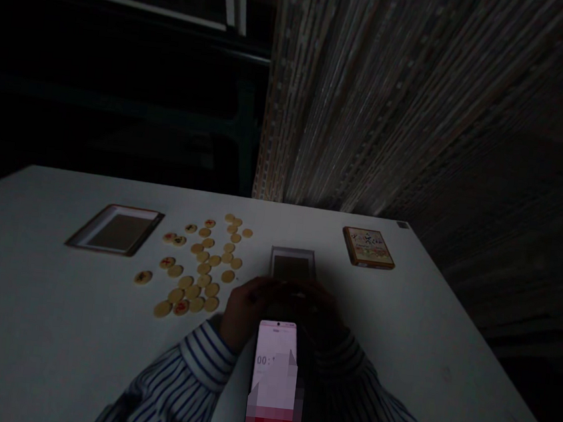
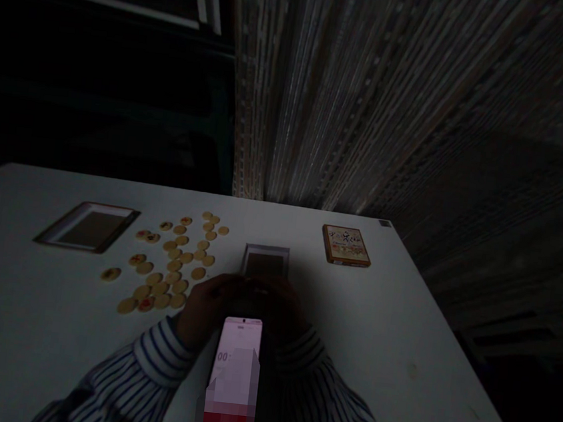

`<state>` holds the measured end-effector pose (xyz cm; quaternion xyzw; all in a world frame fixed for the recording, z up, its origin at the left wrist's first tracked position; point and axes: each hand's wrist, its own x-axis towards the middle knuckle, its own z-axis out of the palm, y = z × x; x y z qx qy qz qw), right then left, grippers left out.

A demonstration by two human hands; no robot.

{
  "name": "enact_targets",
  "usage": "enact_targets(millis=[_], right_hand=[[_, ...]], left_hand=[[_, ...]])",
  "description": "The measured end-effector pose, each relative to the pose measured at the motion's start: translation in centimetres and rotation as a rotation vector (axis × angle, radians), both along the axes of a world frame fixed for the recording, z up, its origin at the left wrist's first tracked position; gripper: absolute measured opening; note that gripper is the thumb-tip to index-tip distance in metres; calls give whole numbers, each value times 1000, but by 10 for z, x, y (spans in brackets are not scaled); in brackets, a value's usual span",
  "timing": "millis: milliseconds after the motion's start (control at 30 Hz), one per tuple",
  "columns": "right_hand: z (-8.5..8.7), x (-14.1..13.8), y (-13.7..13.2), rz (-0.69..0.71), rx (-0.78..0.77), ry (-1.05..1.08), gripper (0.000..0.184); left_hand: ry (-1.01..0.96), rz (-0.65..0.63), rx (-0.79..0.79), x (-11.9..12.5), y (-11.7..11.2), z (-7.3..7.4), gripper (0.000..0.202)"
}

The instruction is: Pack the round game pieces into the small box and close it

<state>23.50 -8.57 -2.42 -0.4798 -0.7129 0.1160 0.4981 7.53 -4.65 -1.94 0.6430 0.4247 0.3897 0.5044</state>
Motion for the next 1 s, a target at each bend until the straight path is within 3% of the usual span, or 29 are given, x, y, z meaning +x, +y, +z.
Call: enact_targets(millis=[333, 667, 833, 1000], right_hand=[[5, -4, 1, -91, 129, -176, 24], [13, -5, -2, -148, 157, -368, 24], [19, 0, -3, -154, 93, -365, 21], [26, 19, -3, -267, 123, -359, 17]], left_hand=[[-35, 20, -28, 1, 0, 4, 22], [-31, 4, -14, 0, 0, 1, 24], [49, 55, 92, -2, 3, -2, 23], [177, 135, 200, -6, 8, -8, 24]])
